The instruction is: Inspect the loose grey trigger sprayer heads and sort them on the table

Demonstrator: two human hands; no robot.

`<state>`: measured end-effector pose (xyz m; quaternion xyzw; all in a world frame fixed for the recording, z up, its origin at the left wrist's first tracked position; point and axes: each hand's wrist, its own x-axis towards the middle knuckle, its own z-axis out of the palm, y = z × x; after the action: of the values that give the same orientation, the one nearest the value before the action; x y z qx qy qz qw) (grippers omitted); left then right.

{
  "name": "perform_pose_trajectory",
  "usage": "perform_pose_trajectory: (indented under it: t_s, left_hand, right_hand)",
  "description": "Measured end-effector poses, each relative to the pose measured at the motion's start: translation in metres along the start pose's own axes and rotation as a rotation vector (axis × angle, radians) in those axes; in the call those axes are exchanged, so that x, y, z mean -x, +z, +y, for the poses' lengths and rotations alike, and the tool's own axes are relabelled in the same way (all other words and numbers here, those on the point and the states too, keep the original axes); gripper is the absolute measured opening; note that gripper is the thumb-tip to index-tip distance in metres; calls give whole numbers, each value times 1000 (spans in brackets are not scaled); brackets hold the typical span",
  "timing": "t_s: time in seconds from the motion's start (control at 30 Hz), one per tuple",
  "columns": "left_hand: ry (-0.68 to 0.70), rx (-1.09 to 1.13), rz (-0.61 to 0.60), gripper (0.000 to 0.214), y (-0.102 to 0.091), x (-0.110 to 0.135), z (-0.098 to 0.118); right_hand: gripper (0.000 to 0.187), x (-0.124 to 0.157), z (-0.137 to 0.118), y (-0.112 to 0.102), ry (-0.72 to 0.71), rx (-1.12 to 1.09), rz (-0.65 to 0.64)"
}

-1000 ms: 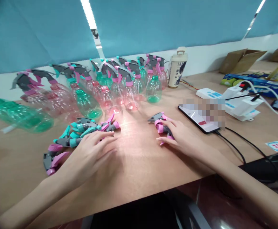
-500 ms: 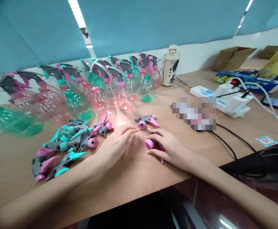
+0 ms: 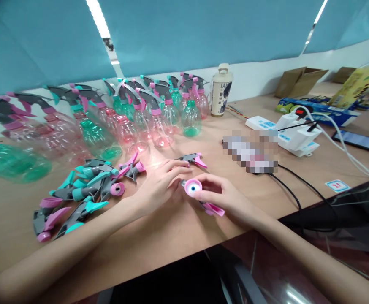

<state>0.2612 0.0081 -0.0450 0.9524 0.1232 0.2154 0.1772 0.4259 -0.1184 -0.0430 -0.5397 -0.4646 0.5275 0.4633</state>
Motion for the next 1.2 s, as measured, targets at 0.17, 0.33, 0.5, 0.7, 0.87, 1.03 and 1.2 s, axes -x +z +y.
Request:
perform_pose_trajectory:
  t_s: [0.17, 0.33, 0.5, 0.7, 0.87, 1.03, 1.2]
  left_hand:
    - [-119, 216, -48, 44, -18, 21, 26]
    - [-242, 217, 19, 36, -22, 42, 28]
    - [-240, 93, 116, 25, -25, 68, 16]
    - [-158, -9, 255, 33, -34, 94, 11]
    - [-166, -34, 283, 34, -34, 99, 7]
    - [-108, -102, 327, 36, -35, 99, 6]
    - [-174, -109, 255, 38, -37, 98, 3]
  right_hand:
    - [28, -9, 5, 10, 22, -401, -60]
    - [27, -24, 4, 35, 47, -341, -177]
    - [22, -34, -17, 47, -85, 52, -259]
    - [14, -45, -64, 47, -401, 678, -299]
    - [9, -56, -81, 64, -623, 967, -226]
    - [22, -65, -87, 74, -647, 1148, -399]
    - [23, -71, -91, 76, -688, 1180, -486]
